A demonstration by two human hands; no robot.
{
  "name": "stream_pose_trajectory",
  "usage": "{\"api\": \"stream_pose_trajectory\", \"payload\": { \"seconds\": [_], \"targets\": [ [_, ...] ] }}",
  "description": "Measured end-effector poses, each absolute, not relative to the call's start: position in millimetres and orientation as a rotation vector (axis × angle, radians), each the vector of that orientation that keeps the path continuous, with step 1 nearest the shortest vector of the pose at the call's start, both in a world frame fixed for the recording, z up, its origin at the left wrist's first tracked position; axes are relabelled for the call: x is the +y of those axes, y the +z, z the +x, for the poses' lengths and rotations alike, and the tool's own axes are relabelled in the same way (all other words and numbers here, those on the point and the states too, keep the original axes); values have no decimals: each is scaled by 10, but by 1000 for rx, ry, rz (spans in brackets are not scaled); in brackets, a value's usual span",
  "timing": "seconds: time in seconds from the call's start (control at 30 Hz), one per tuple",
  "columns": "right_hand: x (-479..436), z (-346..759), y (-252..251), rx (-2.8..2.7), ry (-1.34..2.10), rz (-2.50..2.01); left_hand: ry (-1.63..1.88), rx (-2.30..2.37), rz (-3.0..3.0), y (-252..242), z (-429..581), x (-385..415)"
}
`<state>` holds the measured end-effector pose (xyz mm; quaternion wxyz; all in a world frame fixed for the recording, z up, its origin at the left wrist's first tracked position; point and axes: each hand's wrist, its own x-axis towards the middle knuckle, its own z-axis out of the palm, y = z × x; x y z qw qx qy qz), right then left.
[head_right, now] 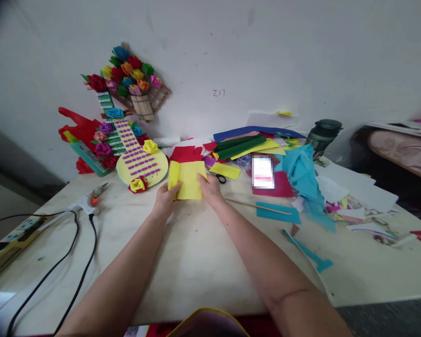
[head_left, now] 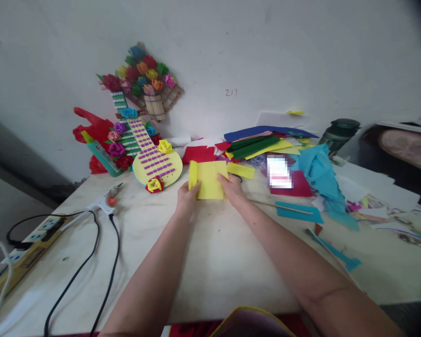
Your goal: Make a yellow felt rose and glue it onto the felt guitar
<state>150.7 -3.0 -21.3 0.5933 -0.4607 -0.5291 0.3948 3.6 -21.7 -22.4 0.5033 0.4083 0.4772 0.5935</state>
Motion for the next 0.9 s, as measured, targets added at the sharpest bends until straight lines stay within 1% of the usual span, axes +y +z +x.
{"api": "stream_pose_trajectory", "payload": {
  "seconds": [0.07,0.23,0.47,0.6,0.73,0.9],
  "targets": [
    [18,1568,-208,-1220,849,-1093,1497,1203,940,-247,-37,-176],
    [89,1672,-217,-1187,819,-1148,1570,1368,915,-223,-105,-114],
    [65,1704,-186,-1196,773,-1292,1578,1432,1028,-191,-45,-162],
    [35,1693,-160,-1199,769,-1281,1511,1431,1049,-202,-49,-174],
    [28,1692,-166,-1176,795,-1242,1633,1404,1041,-245,-86,-122],
    [42,1692,-182,-1135,796,-1199,1661,1553,1029,-249,-104,-104]
  ]
}}
